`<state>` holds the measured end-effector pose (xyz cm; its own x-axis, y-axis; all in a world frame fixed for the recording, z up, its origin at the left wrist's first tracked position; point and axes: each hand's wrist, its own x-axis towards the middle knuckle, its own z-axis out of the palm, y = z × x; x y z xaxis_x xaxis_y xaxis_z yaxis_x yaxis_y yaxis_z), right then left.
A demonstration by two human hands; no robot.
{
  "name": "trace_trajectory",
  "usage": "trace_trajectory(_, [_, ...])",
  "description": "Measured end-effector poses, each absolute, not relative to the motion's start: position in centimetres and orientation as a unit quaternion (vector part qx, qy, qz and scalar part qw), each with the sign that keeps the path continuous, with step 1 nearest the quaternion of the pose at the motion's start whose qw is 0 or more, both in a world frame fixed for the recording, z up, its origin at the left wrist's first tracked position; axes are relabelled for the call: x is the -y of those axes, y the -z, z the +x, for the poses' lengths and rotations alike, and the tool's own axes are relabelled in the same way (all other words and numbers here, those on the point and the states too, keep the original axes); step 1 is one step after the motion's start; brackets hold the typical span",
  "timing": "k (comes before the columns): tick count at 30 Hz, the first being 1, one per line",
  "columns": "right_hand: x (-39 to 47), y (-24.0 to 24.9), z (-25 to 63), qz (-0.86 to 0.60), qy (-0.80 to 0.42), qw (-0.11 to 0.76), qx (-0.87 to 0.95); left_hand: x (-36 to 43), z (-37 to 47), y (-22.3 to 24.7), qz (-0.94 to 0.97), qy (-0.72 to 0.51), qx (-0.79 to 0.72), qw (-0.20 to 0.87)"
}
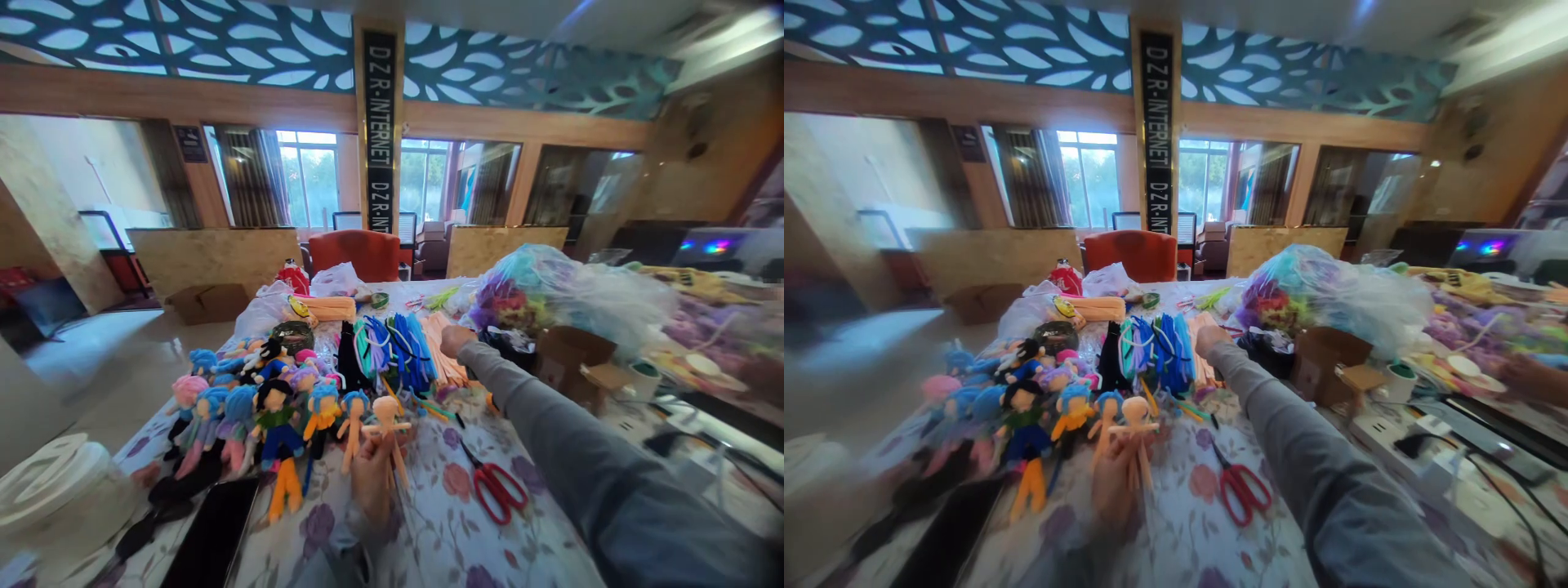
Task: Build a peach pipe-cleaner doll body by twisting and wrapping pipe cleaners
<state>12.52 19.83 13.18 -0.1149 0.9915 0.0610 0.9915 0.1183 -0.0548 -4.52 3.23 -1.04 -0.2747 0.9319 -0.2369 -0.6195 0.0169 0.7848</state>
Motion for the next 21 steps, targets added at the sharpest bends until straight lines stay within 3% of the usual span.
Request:
trace_trajectory(11, [-10.0, -10.1, 10.0, -0.536, -0.025, 0.009, 0.844, -3.4, -5.0, 1.3, 0.206, -0.683, -0.414, 0.566])
trace_trajectory(19, [-0.2, -12.5, 15.9, -0.432, -0.037, 0.078, 0.898, -3.7, -5.1, 1.8, 0.219, -0.676, -0.42, 0.564])
trace_trajectory(21, [3.1, -13.7, 19.6, -0.35, -0.052, 0.155, 0.922, -3.7, -5.1, 1.9, 0.225, -0.674, -0.422, 0.563])
